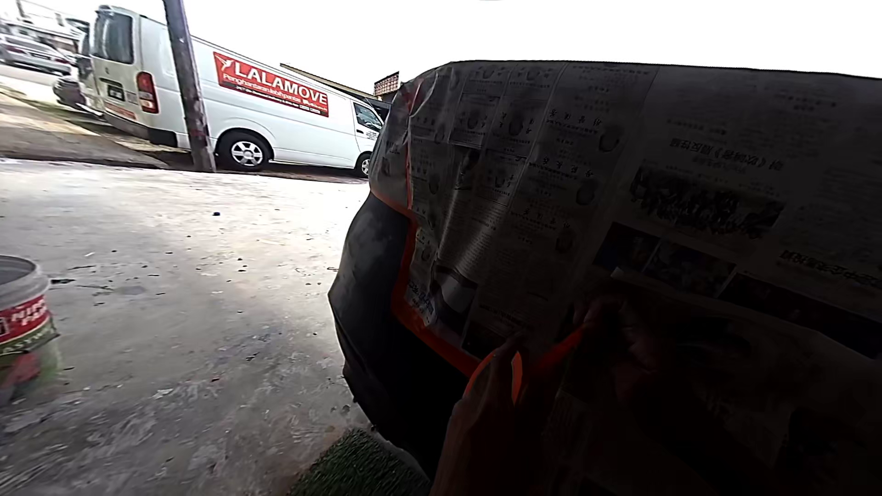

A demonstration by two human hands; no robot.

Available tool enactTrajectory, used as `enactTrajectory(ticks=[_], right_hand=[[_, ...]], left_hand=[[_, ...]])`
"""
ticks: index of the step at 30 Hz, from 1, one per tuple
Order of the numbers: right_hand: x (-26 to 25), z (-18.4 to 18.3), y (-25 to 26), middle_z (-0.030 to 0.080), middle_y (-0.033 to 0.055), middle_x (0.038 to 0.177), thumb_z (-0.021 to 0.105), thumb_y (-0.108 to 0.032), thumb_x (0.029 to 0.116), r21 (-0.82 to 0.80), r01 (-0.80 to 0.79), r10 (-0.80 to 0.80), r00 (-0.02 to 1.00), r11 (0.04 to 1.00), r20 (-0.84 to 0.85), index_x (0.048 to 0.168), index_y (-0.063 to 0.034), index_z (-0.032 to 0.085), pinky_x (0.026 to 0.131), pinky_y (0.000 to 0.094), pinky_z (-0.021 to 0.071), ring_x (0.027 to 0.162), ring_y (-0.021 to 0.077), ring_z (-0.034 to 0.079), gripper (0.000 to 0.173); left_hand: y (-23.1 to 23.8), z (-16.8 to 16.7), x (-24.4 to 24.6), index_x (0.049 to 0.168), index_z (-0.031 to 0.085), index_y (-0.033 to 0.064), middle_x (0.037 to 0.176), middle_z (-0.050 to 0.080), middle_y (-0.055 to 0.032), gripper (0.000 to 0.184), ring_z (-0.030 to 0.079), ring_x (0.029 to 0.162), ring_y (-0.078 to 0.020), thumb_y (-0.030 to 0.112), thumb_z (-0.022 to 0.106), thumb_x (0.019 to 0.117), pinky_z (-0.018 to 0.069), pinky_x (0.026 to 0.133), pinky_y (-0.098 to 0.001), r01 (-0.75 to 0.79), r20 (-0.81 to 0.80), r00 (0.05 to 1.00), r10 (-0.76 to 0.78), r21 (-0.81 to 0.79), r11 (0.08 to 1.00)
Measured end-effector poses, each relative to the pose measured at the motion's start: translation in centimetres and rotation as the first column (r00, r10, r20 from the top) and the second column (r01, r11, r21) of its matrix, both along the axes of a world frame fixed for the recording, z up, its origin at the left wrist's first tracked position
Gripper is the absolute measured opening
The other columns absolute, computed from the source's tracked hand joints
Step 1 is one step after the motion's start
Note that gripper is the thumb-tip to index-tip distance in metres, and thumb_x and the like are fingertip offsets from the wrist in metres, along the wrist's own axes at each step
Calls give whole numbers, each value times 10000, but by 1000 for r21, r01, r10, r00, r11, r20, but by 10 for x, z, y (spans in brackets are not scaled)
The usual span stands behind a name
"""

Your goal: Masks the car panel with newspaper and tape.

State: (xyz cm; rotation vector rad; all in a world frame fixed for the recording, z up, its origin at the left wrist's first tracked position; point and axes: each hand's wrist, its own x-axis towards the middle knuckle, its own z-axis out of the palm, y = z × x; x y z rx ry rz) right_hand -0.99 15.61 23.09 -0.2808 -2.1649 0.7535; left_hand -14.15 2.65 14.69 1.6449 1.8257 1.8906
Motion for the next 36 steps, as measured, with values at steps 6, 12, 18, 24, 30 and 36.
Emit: enactTrajectory(ticks=[6,12,18,24,30,36], right_hand=[[-3,3,-4,749,-3,1026,840,-313,845,-92,74,-71,997,993,31,1153,-179,537,694,267,595,793,143,711,452],[-6,-6,-19,746,-22,927,843,-311,836,-43,75,-73,996,996,42,1114,-182,551,681,217,592,793,91,717,423],[-7,-5,1,759,10,932,795,-169,873,34,125,-116,972,992,-205,1088,-150,529,739,274,628,861,142,748,342],[-1,-11,5,755,52,936,806,-218,891,48,-14,22,983,999,-180,1286,-177,467,765,291,643,858,200,756,522],[29,-25,4,734,33,1121,734,-202,954,161,-79,79,997,984,6,1092,-122,715,932,311,608,1095,167,700,160],[32,-44,-9,643,119,1193,715,-160,964,281,-31,-32,976,959,217,980,-56,710,939,220,554,1125,106,630,105]], left_hand=[[7,-14,12,1064,761,112,727,682,-18,250,629,552,-121,239,545,1051,494,457,-299,-175,-229,946,230,238,955],[22,-48,22,1082,764,100,746,653,-43,240,597,591,-92,243,576,1039,465,511,-218,-310,-205,871,447,476,823],[14,-68,39,1116,726,139,757,636,-53,212,580,615,-152,229,550,1039,473,567,-265,-238,-233,878,418,545,804],[32,-94,48,1236,729,360,988,675,-148,263,650,867,-233,326,625,996,510,801,-367,-438,-333,801,497,240,867],[34,-89,45,1114,782,349,1163,674,-163,217,648,1058,-266,401,604,1002,504,858,-416,-463,-285,833,474,108,880],[34,-88,45,1111,782,253,1206,657,-194,257,639,1097,-307,381,585,1008,492,893,-484,-396,-230,887,401,68,916]])
